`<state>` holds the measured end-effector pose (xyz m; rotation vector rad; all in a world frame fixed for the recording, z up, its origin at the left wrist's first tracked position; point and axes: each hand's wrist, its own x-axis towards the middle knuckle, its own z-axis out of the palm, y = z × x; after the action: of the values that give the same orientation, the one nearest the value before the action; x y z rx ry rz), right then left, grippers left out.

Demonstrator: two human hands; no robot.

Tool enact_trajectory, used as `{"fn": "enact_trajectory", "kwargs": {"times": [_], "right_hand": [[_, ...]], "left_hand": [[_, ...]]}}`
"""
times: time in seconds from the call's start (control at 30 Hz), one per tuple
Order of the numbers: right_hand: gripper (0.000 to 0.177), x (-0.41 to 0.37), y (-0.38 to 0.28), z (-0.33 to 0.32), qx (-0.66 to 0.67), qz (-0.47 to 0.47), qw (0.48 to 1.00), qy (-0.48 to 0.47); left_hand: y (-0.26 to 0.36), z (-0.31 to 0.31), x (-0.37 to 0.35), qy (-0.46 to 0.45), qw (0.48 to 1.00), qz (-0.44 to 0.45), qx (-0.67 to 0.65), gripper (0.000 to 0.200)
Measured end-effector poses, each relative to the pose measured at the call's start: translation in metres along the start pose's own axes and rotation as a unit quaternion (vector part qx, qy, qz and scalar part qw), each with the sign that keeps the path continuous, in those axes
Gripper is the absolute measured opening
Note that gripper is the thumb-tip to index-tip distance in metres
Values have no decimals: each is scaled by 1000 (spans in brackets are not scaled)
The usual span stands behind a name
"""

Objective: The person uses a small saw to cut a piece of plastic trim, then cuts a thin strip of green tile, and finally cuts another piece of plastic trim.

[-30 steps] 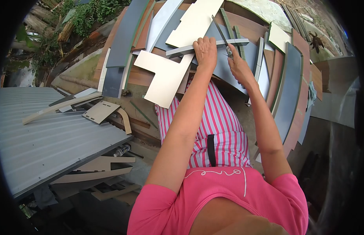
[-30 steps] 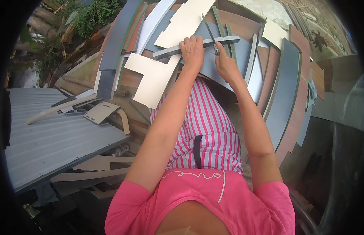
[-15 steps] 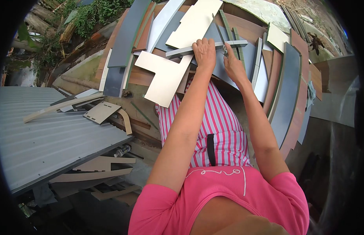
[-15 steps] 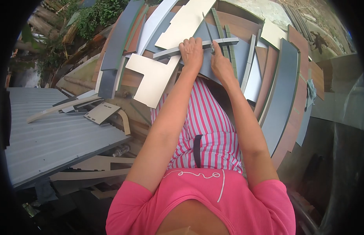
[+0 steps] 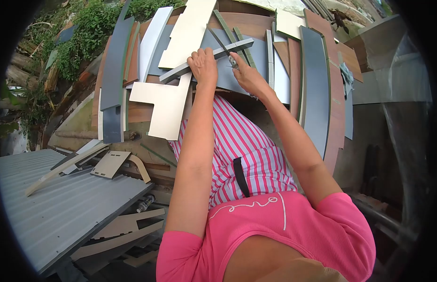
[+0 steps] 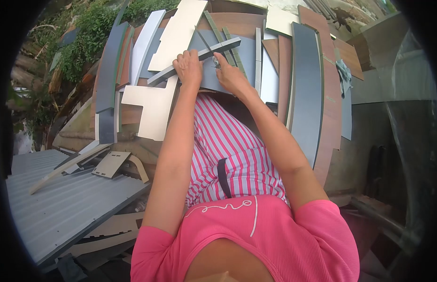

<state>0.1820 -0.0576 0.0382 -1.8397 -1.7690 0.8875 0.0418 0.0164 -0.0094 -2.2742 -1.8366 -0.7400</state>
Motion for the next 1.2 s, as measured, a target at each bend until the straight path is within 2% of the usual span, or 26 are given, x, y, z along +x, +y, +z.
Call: {"fn": "enact_trajectory", "kwargs": {"times": [0.03, 0.2, 0.47, 0.67, 0.83, 1.0, 1.2], "right_hand": [[53, -2, -1, 2, 7, -7, 1000, 13], [56, -14, -7, 23, -40, -14, 996, 80], [55, -39, -4, 13, 9, -25, 999, 47], [54, -12, -4, 6, 0, -3, 1000, 17], [55, 11, -7, 14, -8, -12, 999, 42], [54, -19, 1, 16, 2, -32, 998, 51], [54, -49, -2, 8, 7, -4, 1000, 22]], "left_hand": [[2, -5, 0, -1, 1000, 5, 7, 25], [5, -3, -2, 6, 1000, 9, 24, 24], [5, -7, -4, -12, 1000, 0, 22, 25], [1, -4, -5, -4, 1000, 10, 22, 25], [2, -7, -5, -10, 1000, 7, 24, 26], [5, -10, -6, -12, 1000, 0, 27, 26], [2, -6, -6, -7, 1000, 9, 27, 26]]}}
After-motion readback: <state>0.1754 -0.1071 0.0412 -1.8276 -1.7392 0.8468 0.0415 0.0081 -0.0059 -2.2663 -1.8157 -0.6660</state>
